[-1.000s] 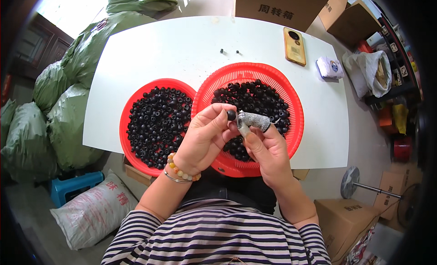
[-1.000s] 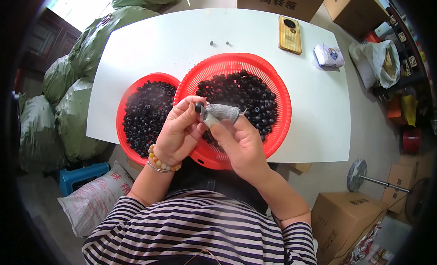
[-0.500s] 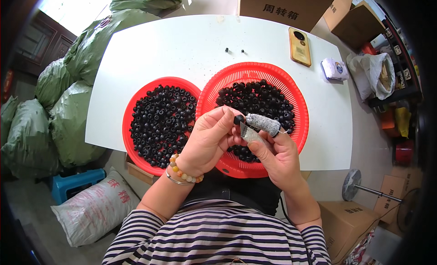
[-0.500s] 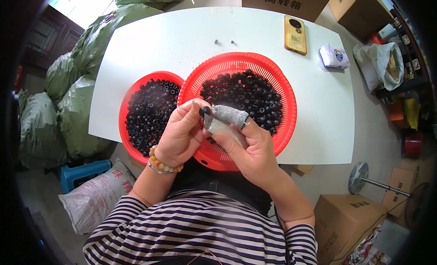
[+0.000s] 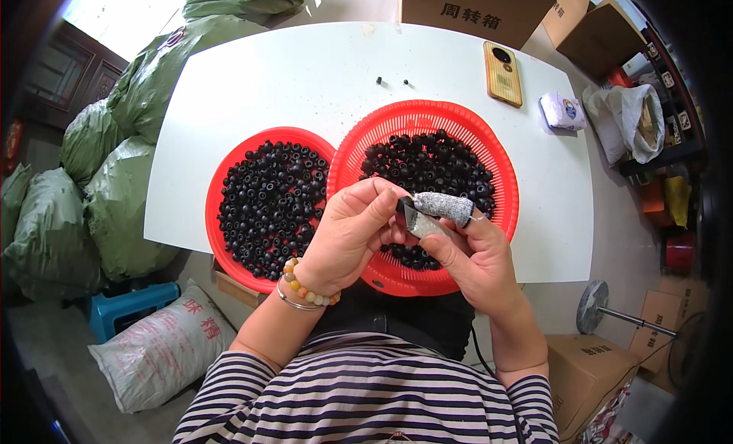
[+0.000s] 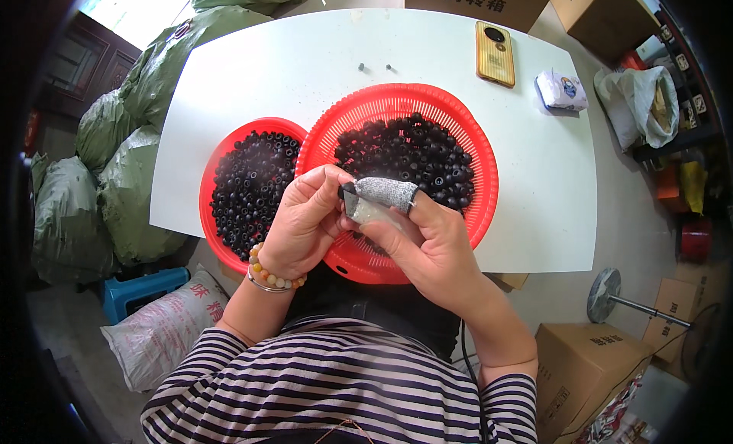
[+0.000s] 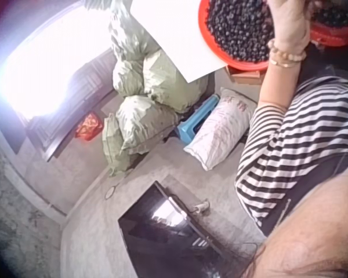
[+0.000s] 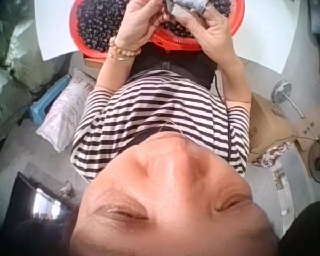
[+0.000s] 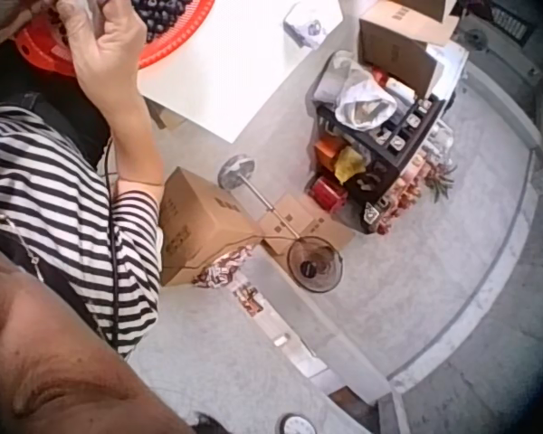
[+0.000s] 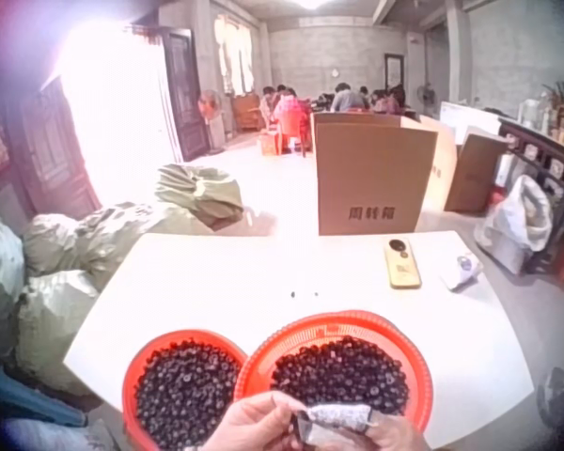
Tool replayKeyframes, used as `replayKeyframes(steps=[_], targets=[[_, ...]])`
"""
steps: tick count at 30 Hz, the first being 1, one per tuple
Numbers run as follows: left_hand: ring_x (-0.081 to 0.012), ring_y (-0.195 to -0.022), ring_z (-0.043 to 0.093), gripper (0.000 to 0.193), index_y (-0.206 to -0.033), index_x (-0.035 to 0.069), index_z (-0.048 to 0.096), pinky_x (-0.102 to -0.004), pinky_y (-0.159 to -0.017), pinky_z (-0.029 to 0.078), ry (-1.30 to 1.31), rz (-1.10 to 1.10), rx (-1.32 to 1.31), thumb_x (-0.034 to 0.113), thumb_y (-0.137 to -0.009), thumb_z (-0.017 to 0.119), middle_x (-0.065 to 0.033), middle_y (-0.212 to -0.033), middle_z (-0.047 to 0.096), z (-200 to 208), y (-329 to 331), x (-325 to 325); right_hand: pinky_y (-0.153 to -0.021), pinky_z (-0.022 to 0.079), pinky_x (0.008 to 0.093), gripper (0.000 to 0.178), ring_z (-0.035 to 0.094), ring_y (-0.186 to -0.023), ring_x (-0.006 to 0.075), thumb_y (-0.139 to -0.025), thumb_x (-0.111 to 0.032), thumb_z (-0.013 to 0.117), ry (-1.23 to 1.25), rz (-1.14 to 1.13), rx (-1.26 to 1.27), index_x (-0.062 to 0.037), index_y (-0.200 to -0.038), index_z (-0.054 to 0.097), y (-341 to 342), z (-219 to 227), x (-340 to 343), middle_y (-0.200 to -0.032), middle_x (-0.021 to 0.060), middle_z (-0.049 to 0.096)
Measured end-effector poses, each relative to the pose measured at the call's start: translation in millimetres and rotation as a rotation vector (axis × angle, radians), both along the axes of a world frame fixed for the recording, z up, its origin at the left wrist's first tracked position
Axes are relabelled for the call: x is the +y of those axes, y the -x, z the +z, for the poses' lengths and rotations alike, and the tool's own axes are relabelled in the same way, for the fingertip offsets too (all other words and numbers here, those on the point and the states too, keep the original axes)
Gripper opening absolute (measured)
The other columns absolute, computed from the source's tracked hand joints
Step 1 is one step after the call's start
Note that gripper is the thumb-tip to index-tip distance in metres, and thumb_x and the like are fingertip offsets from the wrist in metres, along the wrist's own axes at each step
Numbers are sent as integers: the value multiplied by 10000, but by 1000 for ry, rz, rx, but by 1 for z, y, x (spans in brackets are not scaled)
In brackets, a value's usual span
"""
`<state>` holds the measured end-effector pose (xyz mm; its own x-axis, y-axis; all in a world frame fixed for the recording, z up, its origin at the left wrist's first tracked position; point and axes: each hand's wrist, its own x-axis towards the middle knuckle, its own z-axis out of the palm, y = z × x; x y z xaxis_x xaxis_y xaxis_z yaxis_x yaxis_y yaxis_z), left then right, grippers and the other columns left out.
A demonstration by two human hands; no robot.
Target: Inspecting and sorting small black plastic components between two red baskets.
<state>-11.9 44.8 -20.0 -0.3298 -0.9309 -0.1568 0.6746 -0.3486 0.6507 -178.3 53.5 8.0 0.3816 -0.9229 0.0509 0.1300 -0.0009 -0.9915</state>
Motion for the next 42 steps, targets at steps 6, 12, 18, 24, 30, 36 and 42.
replayKeyframes(steps=[6,12,18,24,30,36,42], targets=[[-57,-603,509,151,-905,48,547,-189,-572,462,18,22,-101,182,-871,485,-3,-752,542,2,2,1,-787,448,225,263,556,-877,95,-835,-45,527,6,14,21,32,-1084,492,3,-5,-1,-974,78,588],[-81,-656,554,161,-896,10,522,-190,-608,477,30,7,-51,163,-879,477,-44,-798,571,2,1,0,-797,445,227,268,548,-900,96,-839,-41,518,-43,42,-27,28,-1097,489,4,2,-1,-984,72,585],[-79,-646,552,158,-887,11,525,-193,-604,479,34,-3,-54,161,-879,476,-45,-791,574,1,1,-1,-812,441,232,277,551,-909,104,-842,-44,510,-32,73,21,26,-1109,486,8,4,-4,-992,71,584],[-78,-640,557,147,-882,9,532,-185,-597,479,30,2,-53,150,-871,490,-44,-787,581,1,1,-1,-801,442,228,270,550,-903,100,-841,-46,513,-24,76,2,23,-1101,494,8,1,-5,-979,68,590],[-74,-645,560,137,-879,7,541,-194,-609,495,39,25,-83,138,-861,505,-49,-799,589,-1,0,-1,-810,438,228,266,551,-902,101,-844,-46,509,-28,47,14,20,-1101,491,6,-2,-5,-967,69,591],[-69,-600,514,156,-874,34,539,-245,-605,490,22,38,-148,179,-873,483,-27,-755,556,0,8,-3,-767,426,206,249,548,-866,81,-864,-90,495,-112,42,-77,3,-1095,477,7,-8,-4,-944,51,580],[-68,-591,511,222,-868,24,518,-250,-627,513,-14,-44,-17,239,-881,466,-24,-717,520,2,5,-5,-700,394,183,252,486,-764,37,-864,-109,503,-234,-26,-137,-3,-1091,472,8,-7,-9,-883,11,549]])
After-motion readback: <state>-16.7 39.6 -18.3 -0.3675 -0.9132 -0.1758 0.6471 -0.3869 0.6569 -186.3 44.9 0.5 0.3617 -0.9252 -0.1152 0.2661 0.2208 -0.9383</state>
